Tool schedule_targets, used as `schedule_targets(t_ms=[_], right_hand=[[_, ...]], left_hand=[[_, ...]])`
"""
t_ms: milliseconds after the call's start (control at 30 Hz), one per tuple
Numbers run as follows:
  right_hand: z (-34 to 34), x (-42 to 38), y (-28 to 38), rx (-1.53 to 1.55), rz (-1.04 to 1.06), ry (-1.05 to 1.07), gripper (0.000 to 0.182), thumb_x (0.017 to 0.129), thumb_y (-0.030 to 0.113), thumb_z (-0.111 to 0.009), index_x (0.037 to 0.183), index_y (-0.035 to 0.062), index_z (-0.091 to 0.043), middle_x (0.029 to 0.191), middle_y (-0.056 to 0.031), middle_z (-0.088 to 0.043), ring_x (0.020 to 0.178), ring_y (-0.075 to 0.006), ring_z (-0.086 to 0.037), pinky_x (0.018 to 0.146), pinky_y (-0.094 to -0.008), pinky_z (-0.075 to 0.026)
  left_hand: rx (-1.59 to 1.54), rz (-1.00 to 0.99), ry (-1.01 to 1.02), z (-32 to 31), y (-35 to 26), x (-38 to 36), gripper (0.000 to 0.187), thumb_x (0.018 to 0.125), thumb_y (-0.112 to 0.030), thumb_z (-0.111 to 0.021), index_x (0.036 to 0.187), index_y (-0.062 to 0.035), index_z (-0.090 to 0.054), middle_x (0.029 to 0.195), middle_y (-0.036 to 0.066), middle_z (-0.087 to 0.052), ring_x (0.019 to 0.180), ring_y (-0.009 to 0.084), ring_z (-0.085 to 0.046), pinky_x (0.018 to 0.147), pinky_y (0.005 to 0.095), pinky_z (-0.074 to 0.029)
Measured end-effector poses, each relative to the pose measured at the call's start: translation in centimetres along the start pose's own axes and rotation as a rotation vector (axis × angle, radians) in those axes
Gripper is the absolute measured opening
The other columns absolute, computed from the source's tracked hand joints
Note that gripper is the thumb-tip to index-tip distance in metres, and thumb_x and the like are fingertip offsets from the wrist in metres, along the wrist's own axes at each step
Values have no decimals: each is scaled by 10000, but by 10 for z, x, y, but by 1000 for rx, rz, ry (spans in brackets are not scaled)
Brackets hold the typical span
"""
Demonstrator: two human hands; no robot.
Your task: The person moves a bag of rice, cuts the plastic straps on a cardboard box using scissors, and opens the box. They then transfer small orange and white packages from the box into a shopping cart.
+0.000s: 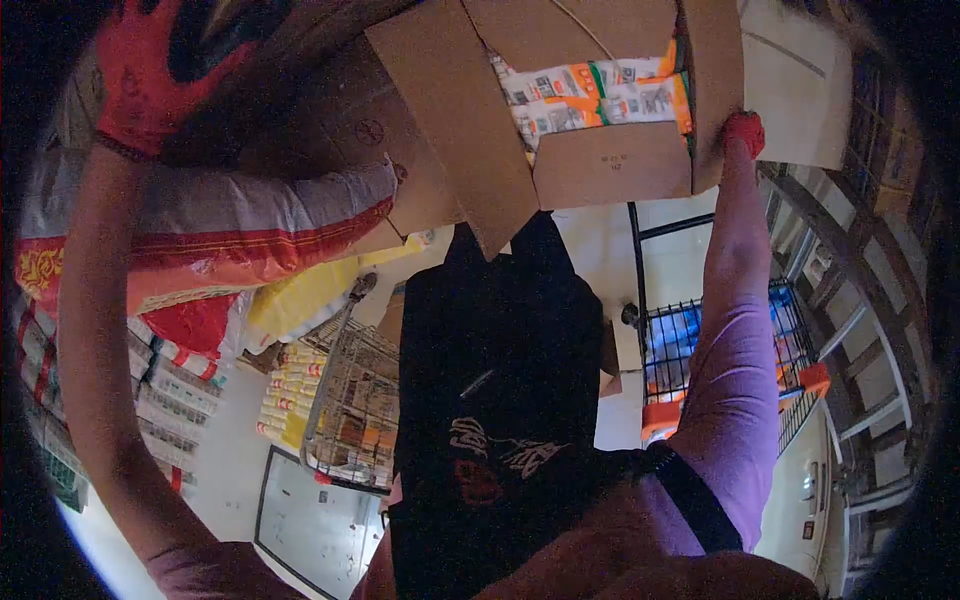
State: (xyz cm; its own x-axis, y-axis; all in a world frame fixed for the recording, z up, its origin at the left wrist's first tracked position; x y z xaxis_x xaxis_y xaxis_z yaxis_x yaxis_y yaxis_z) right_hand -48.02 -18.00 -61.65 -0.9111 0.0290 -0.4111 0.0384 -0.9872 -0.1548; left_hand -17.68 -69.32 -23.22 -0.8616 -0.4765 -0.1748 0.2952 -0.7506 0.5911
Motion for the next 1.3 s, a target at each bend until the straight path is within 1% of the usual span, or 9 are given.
schedule_targets(t_ms=[267,433,500,567,767,933,1033,1200,1300], right_hand=[[-59,21,-16,315,-175,127,453,770,250,-575,1180,61,-552,1221,-186,-548,1102,-372,-536,962,-484,-374],[46,-115,62,115,83,-455,575,758,232,-604,1271,48,-420,1243,-171,-484,1211,-324,-396,995,-482,-320],[69,-163,78,205,527,-551,535,744,200,-605,1249,101,-462,1209,-142,-510,1188,-299,-427,1005,-511,-291],[81,-203,100,107,630,-63,445,772,198,-565,1210,143,-504,1183,-108,-535,1164,-278,-454,1012,-535,-267],[18,-242,103,-90,867,-18,356,823,214,-487,1168,151,-547,1139,-75,-573,1143,-258,-482,1036,-584,-213],[52,-239,127,-414,944,195,389,812,303,-461,1130,117,-585,1177,-112,-574,1135,-293,-505,1022,-543,-290],[79,-248,118,-364,782,593,401,888,342,-390,1049,66,-631,1130,-150,-609,1074,-323,-559,964,-470,-382],[65,-317,4,-170,482,588,489,815,463,-505,1030,45,-639,1064,-177,-630,1027,-342,-584,895,-433,-445],[85,-375,-3,-86,147,507,599,795,556,-518,1046,24,-625,1102,-200,-607,1045,-350,-568,918,-440,-422]], left_hand=[[-215,-154,101,2,18,3,1009,538,-374,-802,1403,-213,-307,1407,265,-220,1287,472,-227,1026,558,-243],[-176,-375,-174,-2,14,12,947,586,-416,-787,1380,-150,-345,1424,218,-222,1310,451,-207,1014,586,-258],[-228,-410,-85,14,11,15,932,600,-436,-781,1371,-131,-356,1430,199,-224,1324,442,-189,1011,594,-261],[-247,-414,-89,10,9,18,907,623,-452,-764,1368,-129,-359,1434,197,-219,1332,438,-171,1010,591,-267],[-333,-396,-11,15,8,18,866,677,-471,-723,1379,-129,-348,1452,193,-190,1344,426,-146,1013,576,-273],[-310,-370,39,24,7,21,866,695,-485,-695,1394,-131,-326,1466,184,-174,1350,415,-138,1033,552,-255],[-359,-370,5,22,4,16,881,687,-472,-697,1399,-121,-315,1466,183,-174,1350,413,-135,1051,536,-237],[-366,-407,-65,21,7,16,894,675,-434,-701,1404,-102,-304,1469,185,-171,1354,403,-133,1069,520,-211],[-417,-396,-43,27,7,14,881,679,-430,-694,1400,-101,-309,1472,188,-165,1357,397,-129,1073,519,-204]])
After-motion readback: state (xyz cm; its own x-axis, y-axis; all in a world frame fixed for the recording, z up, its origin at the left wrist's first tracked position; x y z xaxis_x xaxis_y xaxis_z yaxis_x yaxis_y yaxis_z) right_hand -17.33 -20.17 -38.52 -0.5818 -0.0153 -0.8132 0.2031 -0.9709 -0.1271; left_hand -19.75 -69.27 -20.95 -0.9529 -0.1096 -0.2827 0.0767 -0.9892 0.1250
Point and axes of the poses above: each hand's wrist, its own x-axis towards the middle knuckle, its own z-axis out of the back of the hand, y = z × x, the point moved 1 cm from there along x, towards the middle knuckle
